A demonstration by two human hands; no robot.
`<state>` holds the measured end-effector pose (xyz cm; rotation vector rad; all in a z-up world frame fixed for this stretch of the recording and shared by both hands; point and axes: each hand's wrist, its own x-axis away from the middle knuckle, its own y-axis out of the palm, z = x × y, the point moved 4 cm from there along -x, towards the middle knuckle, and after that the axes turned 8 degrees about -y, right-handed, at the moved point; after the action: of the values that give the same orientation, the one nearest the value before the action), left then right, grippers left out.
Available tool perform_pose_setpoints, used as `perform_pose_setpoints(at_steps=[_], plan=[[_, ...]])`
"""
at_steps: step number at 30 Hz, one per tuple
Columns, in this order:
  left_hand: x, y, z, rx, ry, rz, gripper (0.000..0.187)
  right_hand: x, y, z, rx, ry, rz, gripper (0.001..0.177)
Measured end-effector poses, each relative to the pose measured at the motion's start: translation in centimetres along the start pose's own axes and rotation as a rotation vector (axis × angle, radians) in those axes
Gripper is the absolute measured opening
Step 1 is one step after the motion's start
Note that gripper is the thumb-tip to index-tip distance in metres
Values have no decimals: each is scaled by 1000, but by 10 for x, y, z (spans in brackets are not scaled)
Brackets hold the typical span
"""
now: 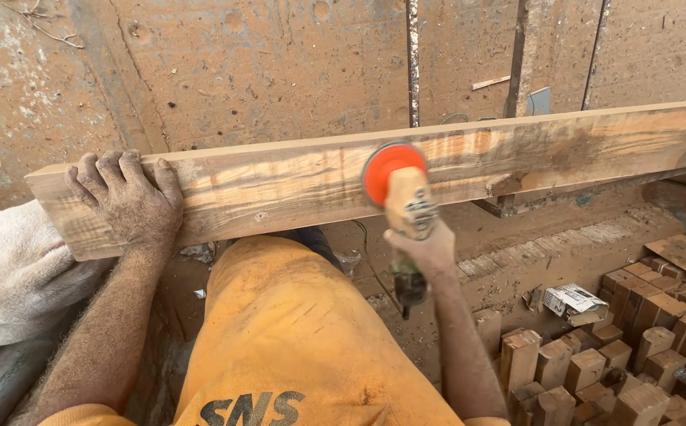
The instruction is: The person sands a long wooden beam using a handheld power sander.
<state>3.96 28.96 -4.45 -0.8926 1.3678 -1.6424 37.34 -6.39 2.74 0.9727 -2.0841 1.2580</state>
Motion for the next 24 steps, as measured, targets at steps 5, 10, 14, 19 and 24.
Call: perform_pose_setpoints(at_steps=[5,10,14,19,24], plan=[[1,4,-4,-25,29,9,36,-44,-122,51,-468,103,325,51],[1,3,-3,-12,14,31,36,-36,-110,47,-554,71,361,51],[-3,-7,4,19,8,11,34,9,-14,30,-261,105,182,60],[2,5,-7,-35,31,-4,35,39,38,42,-124,51,61,66],[4,10,-12,-61,51,2,36,7,-73,105,-362,236,309,56]])
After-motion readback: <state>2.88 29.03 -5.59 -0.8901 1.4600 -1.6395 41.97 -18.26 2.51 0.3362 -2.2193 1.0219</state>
